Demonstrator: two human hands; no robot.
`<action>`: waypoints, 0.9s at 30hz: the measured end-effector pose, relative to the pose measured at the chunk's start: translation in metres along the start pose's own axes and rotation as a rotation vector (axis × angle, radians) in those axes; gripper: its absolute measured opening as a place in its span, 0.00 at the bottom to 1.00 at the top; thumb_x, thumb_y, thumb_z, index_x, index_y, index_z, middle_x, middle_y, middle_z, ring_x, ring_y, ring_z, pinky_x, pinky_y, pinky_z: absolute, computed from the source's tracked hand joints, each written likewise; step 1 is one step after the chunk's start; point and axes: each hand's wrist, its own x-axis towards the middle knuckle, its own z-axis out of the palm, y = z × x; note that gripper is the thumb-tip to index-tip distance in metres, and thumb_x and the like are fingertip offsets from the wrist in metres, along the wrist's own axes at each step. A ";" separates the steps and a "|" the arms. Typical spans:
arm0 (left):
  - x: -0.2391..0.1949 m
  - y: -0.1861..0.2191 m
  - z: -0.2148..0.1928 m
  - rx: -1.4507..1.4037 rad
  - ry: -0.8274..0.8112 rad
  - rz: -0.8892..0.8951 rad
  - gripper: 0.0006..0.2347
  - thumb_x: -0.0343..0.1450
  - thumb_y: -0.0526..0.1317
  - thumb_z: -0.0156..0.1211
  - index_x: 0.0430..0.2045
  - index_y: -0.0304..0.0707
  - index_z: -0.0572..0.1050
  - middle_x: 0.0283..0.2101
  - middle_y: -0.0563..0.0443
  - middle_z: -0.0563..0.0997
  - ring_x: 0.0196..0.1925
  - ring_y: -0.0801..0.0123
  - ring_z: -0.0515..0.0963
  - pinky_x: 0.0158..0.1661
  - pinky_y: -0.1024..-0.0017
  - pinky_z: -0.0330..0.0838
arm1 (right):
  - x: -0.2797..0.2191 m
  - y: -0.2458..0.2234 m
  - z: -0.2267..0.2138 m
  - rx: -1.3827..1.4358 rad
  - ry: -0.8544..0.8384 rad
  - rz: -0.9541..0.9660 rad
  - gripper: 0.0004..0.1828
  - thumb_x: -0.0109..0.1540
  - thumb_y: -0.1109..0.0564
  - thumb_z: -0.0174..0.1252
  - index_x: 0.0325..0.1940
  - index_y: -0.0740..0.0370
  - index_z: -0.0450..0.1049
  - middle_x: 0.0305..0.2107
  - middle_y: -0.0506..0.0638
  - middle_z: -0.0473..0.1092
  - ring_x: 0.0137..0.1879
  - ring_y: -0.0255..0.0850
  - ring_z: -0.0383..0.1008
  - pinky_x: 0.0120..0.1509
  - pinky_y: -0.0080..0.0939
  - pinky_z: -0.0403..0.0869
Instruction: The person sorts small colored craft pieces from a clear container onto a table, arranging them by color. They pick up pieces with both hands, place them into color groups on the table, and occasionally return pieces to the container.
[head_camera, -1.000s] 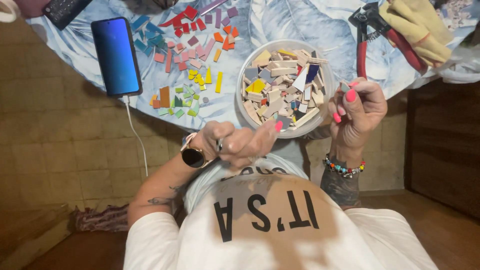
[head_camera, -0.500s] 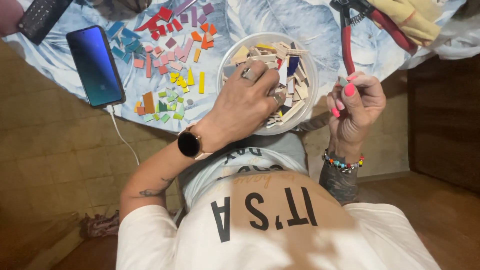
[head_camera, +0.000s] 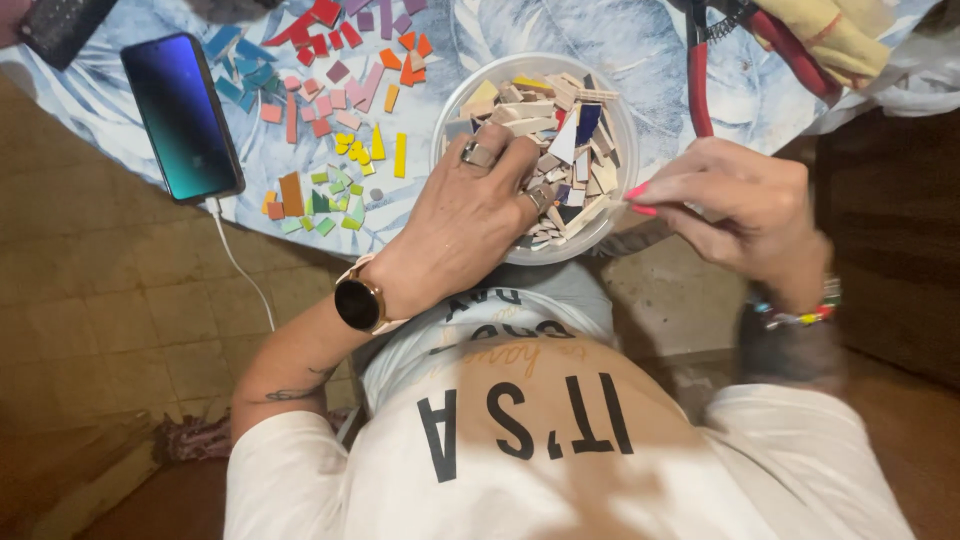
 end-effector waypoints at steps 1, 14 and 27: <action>-0.003 0.001 0.001 -0.013 0.002 -0.032 0.06 0.60 0.36 0.52 0.27 0.43 0.74 0.34 0.47 0.65 0.40 0.55 0.63 0.34 0.65 0.60 | 0.004 0.008 -0.008 -0.128 -0.250 -0.135 0.07 0.56 0.66 0.52 0.39 0.68 0.68 0.30 0.57 0.66 0.34 0.45 0.66 0.39 0.39 0.66; -0.023 0.030 0.001 -0.272 0.306 -0.119 0.10 0.64 0.45 0.59 0.27 0.40 0.69 0.36 0.49 0.68 0.39 0.60 0.62 0.34 0.67 0.57 | 0.045 0.026 0.021 -0.435 -0.894 -0.423 0.09 0.56 0.55 0.50 0.34 0.64 0.64 0.21 0.46 0.57 0.22 0.37 0.60 0.20 0.38 0.65; -0.042 0.019 0.050 -0.320 0.486 -0.097 0.10 0.63 0.50 0.56 0.18 0.49 0.67 0.37 0.59 0.68 0.42 0.65 0.57 0.40 0.67 0.47 | 0.072 0.040 0.028 -0.266 -0.756 -0.340 0.08 0.54 0.63 0.56 0.37 0.65 0.69 0.26 0.49 0.65 0.26 0.39 0.71 0.32 0.35 0.75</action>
